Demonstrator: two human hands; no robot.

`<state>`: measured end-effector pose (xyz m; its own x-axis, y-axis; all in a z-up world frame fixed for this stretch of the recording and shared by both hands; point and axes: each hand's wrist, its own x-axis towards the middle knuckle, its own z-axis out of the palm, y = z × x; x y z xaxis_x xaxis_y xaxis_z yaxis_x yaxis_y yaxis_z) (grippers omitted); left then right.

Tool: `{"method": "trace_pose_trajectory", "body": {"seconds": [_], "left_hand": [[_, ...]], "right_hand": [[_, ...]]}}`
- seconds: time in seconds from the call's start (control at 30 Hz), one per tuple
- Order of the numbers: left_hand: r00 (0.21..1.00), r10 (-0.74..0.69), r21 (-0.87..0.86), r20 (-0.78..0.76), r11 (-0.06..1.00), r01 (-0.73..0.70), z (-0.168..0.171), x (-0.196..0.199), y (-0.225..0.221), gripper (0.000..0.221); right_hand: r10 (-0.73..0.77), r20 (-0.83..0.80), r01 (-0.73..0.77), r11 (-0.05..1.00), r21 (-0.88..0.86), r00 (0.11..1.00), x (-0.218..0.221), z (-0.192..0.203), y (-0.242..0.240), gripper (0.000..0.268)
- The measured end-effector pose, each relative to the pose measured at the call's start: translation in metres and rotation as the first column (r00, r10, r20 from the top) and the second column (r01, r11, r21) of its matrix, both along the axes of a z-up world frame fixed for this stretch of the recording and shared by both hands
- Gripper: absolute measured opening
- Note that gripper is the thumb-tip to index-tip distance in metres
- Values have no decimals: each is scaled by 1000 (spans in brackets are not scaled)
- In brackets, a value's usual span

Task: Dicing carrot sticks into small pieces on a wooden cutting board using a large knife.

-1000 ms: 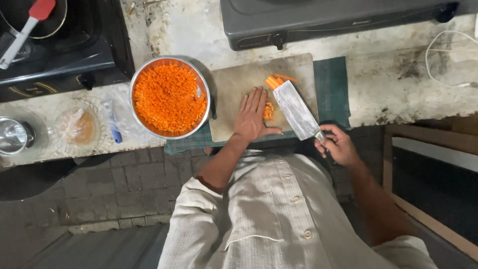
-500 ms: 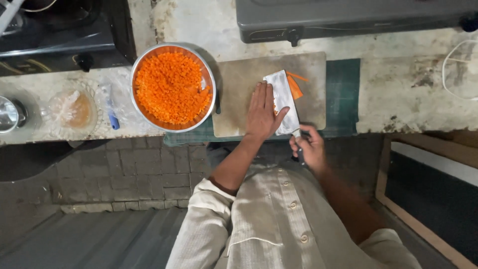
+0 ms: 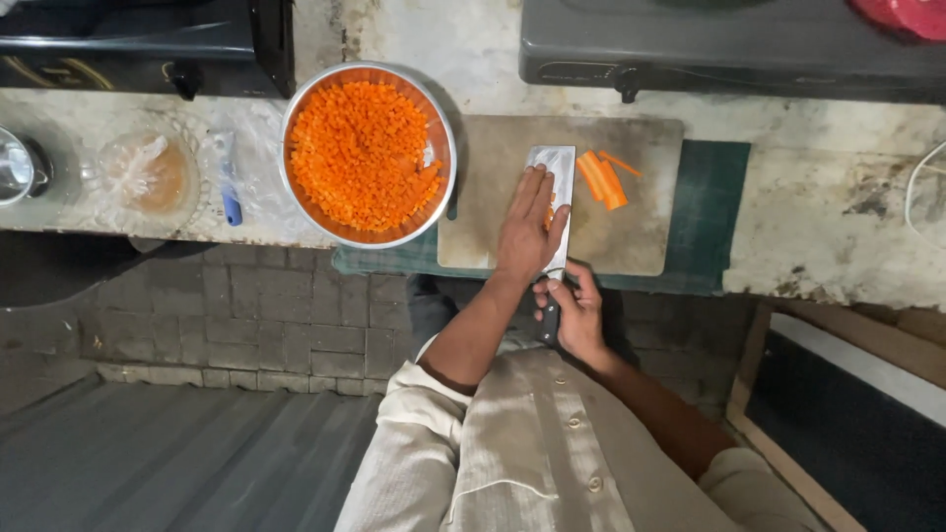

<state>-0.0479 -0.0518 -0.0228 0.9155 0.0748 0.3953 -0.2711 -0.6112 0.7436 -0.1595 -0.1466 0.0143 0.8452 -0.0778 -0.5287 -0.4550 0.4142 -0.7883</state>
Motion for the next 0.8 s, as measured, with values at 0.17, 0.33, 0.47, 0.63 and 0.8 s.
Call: {"method": "trace_pose_trajectory", "body": {"seconds": [0.17,0.33,0.47,0.63,0.8], "left_hand": [[1000,19,-101,16,995,-18,6,-1,0,44],[997,63,-198,-32,978,-68,20,-3,4,44],[990,141,-264,-27,954,-143,55,2,20,42],[959,272,-276,78,930,-242,115,18,69,37],[782,552,-402,-288,672,-622,121,45,133,41]], "right_hand": [[13,-90,5,980,198,996,-4,-4,2,33],[98,-139,-45,938,344,985,-1,8,1,28],[167,-108,-107,901,421,980,3,24,8,26],[241,-3,-217,880,423,971,30,72,50,32],[381,125,-400,852,337,916,35,74,82,34]]}}
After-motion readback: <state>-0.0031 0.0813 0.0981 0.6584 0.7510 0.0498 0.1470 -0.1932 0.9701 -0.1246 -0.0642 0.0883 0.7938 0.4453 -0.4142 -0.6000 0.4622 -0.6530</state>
